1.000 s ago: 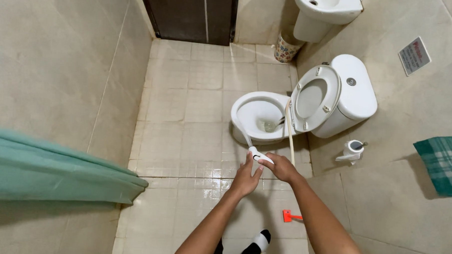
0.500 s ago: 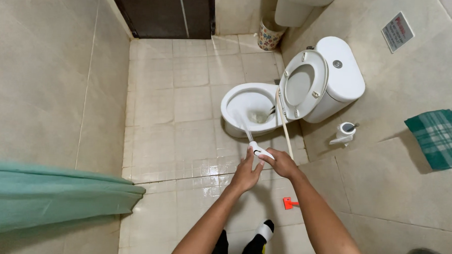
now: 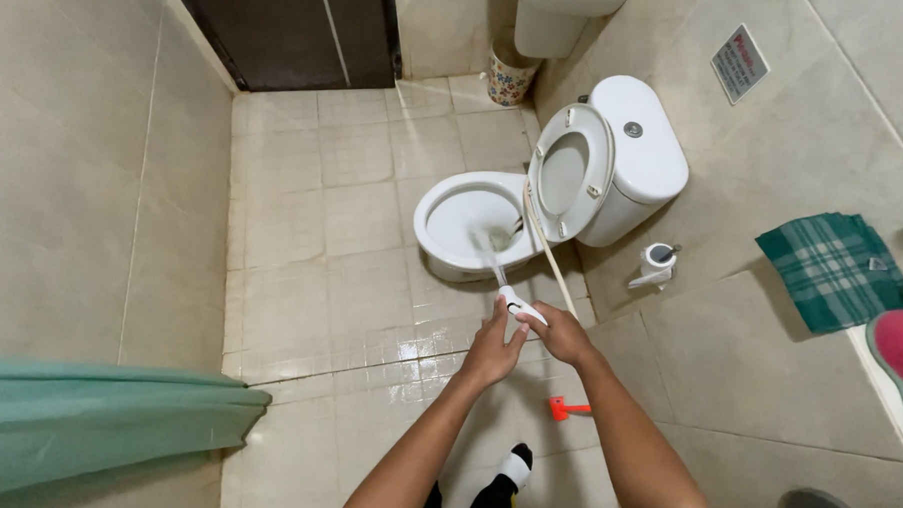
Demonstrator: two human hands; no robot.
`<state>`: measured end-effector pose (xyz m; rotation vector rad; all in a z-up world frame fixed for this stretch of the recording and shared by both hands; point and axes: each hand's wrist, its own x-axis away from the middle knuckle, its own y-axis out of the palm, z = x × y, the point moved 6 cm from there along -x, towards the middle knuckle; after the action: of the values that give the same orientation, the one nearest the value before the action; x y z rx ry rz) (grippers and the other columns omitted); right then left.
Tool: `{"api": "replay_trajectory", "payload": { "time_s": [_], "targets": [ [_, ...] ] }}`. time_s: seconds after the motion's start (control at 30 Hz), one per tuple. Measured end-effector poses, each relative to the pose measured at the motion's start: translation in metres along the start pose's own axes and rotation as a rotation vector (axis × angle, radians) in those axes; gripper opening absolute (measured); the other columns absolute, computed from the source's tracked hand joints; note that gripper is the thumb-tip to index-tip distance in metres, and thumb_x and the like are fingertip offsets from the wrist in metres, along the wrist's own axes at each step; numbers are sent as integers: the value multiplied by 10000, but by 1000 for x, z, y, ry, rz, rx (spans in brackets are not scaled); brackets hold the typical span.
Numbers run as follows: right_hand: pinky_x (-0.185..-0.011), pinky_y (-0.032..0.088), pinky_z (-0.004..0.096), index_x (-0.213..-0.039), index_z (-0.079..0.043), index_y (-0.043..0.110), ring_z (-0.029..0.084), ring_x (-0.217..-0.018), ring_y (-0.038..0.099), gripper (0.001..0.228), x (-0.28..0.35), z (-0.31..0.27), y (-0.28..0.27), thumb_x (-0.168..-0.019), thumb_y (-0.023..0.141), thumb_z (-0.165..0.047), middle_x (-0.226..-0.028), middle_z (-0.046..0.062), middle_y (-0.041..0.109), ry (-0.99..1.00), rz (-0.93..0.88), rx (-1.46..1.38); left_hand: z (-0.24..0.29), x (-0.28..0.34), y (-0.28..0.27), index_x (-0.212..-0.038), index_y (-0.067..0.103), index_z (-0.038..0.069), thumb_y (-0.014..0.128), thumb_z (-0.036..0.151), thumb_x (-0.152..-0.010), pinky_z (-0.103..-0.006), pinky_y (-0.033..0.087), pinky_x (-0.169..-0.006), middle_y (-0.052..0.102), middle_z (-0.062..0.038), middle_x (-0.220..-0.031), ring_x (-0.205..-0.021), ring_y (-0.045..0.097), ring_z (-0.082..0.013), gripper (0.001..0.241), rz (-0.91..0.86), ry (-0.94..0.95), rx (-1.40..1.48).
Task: The person lifts the toilet seat and lid, then uses a handheld bidet sprayer to rinse the inside of the toilet bowl. They direct the water stream around the bowl's interior surfaces to clean it.
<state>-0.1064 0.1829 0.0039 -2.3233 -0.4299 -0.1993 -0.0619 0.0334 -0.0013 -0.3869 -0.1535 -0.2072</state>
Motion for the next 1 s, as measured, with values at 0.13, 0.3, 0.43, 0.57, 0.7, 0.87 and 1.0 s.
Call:
{"api": "replay_trajectory", "payload": {
  "time_s": [0.13,0.3,0.43,0.57,0.7,0.87,1.0],
  "targets": [
    [-819,530,409,-1162,-140,709,298,-891,708,377,2,20,-18,-933,654,-434,-992,134,764,-24,11,-32,5,-13,27,-1609,125,-35,530,416,-1018,-444,220,-1257,277,-273,-1641,-1492,331,-431,847,12,48,1],
    [-827,538,404,-1161,-138,721,301,-890,712,361,7,50,-42,-947,660,-421,-989,143,764,-7,9,-56,11,-29,65,-1606,125,-41,526,428,-1021,-445,215,-1254,262,-283,-1641,-1517,317,-428,850,41,78,-27],
    [-820,535,406,-1178,-148,728,301,-886,704,358,6,74,-59,-943,663,-409,-1002,143,759,4,3,-27,31,-34,85,-1615,99,-16,517,437,-1019,-435,190,-1262,242,-237,-1670,-1494,281,-462,858,-2,-8,-28],
    [-815,538,395,-1175,-130,723,299,-868,704,333,9,93,-77,-954,652,-368,-984,146,756,-27,5,-59,33,-45,112,-1621,88,0,515,434,-1020,-436,178,-1262,208,-227,-1680,-1495,245,-474,856,-4,-31,-34],
    [-810,537,388,-1134,-98,716,292,-851,696,298,9,104,-92,-968,656,-338,-962,142,753,-25,-17,-95,38,-56,133,-1604,99,-47,520,424,-1027,-445,154,-1283,224,-259,-1665,-1515,296,-415,856,45,40,-29],
    [-794,532,384,-1125,-83,709,256,-836,684,266,6,119,-104,-981,644,-297,-956,138,726,-87,-2,-94,52,-64,146,-1598,128,-53,523,413,-1018,-456,169,-1266,239,-267,-1656,-1507,305,-411,843,81,48,-37],
    [-768,529,384,-1117,-87,716,261,-807,667,247,2,119,-111,-978,648,-279,-925,149,722,-80,8,-123,62,-68,145,-1604,135,-58,521,405,-1023,-466,176,-1274,250,-281,-1646,-1504,310,-426,837,102,63,-11]
  ]
}}
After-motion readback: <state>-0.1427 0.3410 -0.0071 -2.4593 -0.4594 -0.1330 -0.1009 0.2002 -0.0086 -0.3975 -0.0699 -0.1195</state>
